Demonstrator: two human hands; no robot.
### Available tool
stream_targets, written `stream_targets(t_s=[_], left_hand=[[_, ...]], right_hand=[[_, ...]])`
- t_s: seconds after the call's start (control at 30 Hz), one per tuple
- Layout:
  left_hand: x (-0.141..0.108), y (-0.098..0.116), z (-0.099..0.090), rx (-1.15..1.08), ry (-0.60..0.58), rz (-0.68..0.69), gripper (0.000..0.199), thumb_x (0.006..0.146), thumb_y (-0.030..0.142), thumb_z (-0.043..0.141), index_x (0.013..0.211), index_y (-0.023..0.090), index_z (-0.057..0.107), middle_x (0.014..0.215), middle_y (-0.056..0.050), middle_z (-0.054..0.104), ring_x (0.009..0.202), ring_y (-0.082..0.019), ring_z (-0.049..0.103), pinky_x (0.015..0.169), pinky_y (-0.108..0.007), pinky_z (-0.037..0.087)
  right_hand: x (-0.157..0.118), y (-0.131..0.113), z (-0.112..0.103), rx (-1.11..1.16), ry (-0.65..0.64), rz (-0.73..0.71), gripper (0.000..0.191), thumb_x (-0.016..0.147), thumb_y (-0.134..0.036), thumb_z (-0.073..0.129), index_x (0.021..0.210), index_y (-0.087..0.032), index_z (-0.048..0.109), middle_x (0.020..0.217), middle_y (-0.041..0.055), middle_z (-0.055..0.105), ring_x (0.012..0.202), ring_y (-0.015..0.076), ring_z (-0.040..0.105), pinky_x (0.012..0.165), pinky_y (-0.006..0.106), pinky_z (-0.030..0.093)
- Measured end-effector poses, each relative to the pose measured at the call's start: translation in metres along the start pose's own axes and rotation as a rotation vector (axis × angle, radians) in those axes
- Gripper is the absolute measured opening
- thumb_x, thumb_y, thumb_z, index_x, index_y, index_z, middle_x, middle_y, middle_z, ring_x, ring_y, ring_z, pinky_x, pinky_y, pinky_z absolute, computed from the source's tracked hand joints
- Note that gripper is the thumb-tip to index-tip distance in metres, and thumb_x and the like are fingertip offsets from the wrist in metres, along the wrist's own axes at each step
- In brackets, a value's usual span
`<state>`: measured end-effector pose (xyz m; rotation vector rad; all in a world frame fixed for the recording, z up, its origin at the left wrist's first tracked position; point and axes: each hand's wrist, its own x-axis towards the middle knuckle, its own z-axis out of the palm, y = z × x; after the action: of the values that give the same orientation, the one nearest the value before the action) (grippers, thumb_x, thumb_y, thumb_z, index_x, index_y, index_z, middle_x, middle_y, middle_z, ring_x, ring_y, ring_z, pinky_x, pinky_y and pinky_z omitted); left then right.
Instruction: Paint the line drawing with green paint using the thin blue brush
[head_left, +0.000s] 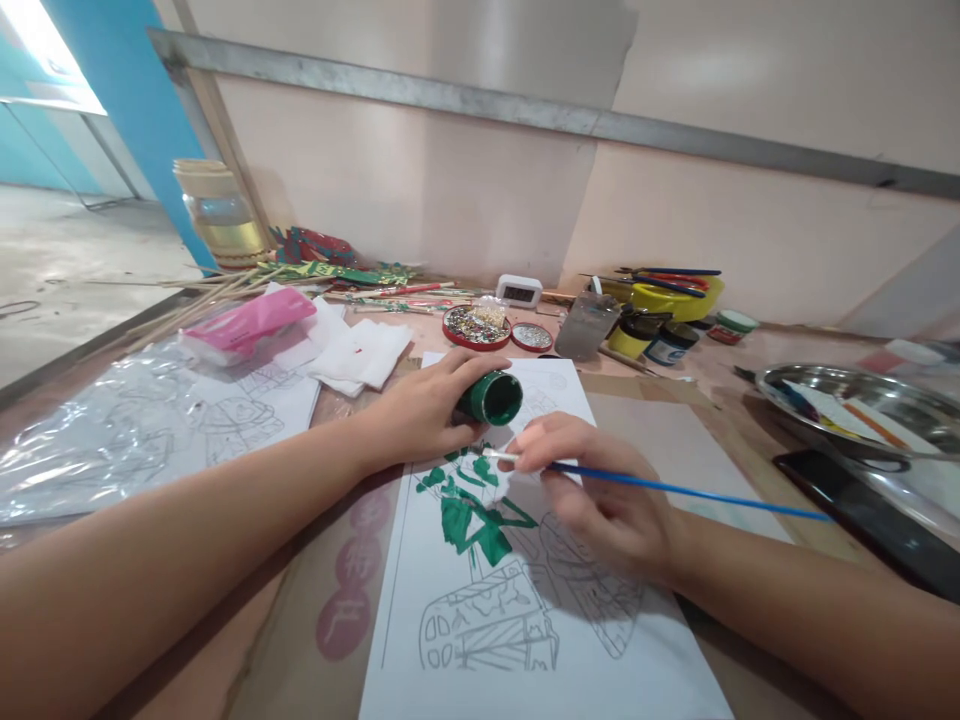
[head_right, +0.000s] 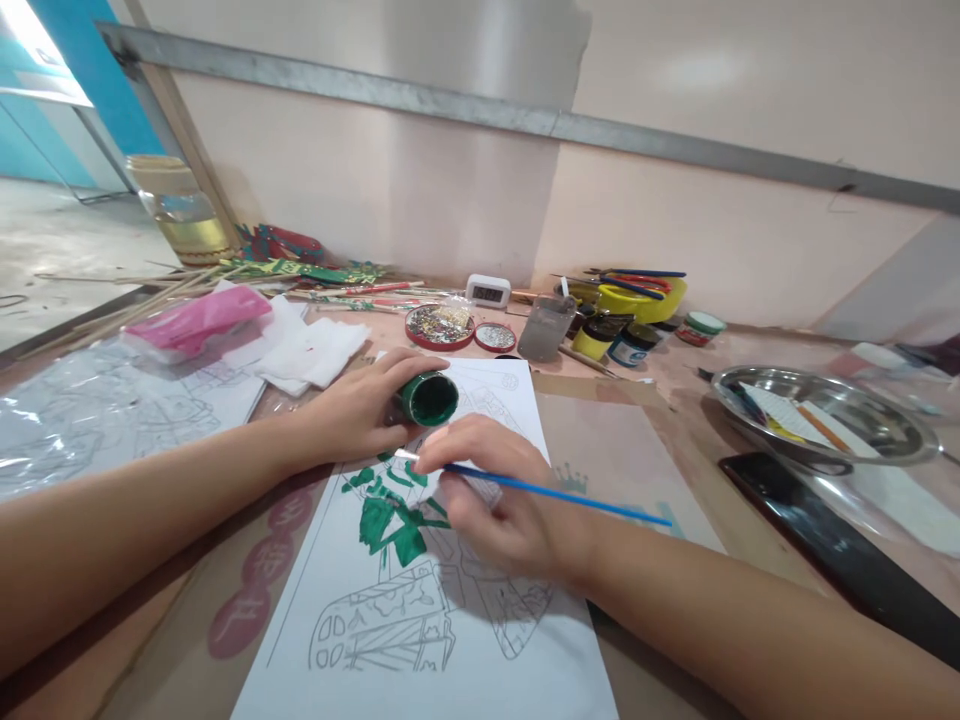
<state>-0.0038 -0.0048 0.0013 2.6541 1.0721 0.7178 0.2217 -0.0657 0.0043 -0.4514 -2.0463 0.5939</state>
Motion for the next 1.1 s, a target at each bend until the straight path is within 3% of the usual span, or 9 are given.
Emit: stream_targets(t_s=[0.17, 0.3, 0.67, 1.1], left_hand=[[-0.0008, 0.0006, -0.0001, -0.002, -0.002, 0.005, 0.068, 0.086, 0.023, 0.064, 0.148, 0.028, 0.038, 0.145, -0.009, 0.051, 0.124, -0.030, 0.061, 0.102, -0.043, 0.051], [-0.0008, 0.0011, 0.0002, 0.006, 0.002, 0.003, 0.069, 0.086, 0.023, 0.064, 0.149, 0.029, 0.037, 0.145, -0.009, 0.051, 0.123, -0.029, 0.061, 0.100, -0.041, 0.052], [-0.0004, 0.0011, -0.0001, -0.012, -0.009, 0.003, 0.071, 0.084, 0.020, 0.064, 0.150, 0.028, 0.038, 0.145, -0.009, 0.051, 0.122, -0.030, 0.061, 0.100, -0.043, 0.051], [-0.0005, 0.0006, 0.0000, -0.008, -0.012, 0.003, 0.068, 0.087, 0.025, 0.063, 0.150, 0.027, 0.037, 0.143, -0.011, 0.051, 0.121, -0.030, 0.061, 0.100, -0.042, 0.051]], right_hand=[[0.0002, -0.0034, 0.0011, -0.056, -0.175, 0.012, 0.020, 0.090, -0.008, 0.050, 0.098, -0.022, 0.061, 0.092, 0.0053, 0.072, 0.088, 0.0205, 0.068, 0.079, 0.037, 0.057], [-0.0009, -0.0008, 0.0036, -0.085, -0.171, 0.074, 0.017, 0.091, -0.010, 0.052, 0.098, -0.023, 0.061, 0.091, 0.0055, 0.072, 0.086, 0.0209, 0.068, 0.077, 0.036, 0.056], [0.0010, 0.0003, 0.0048, -0.082, -0.289, 0.065, 0.018, 0.091, -0.008, 0.052, 0.095, -0.021, 0.064, 0.088, 0.0045, 0.073, 0.082, 0.0185, 0.065, 0.077, 0.033, 0.054], [0.0006, 0.0006, 0.0057, -0.069, -0.271, 0.095, 0.020, 0.084, -0.005, 0.052, 0.088, -0.021, 0.063, 0.083, 0.0033, 0.070, 0.079, 0.0185, 0.063, 0.074, 0.032, 0.052]])
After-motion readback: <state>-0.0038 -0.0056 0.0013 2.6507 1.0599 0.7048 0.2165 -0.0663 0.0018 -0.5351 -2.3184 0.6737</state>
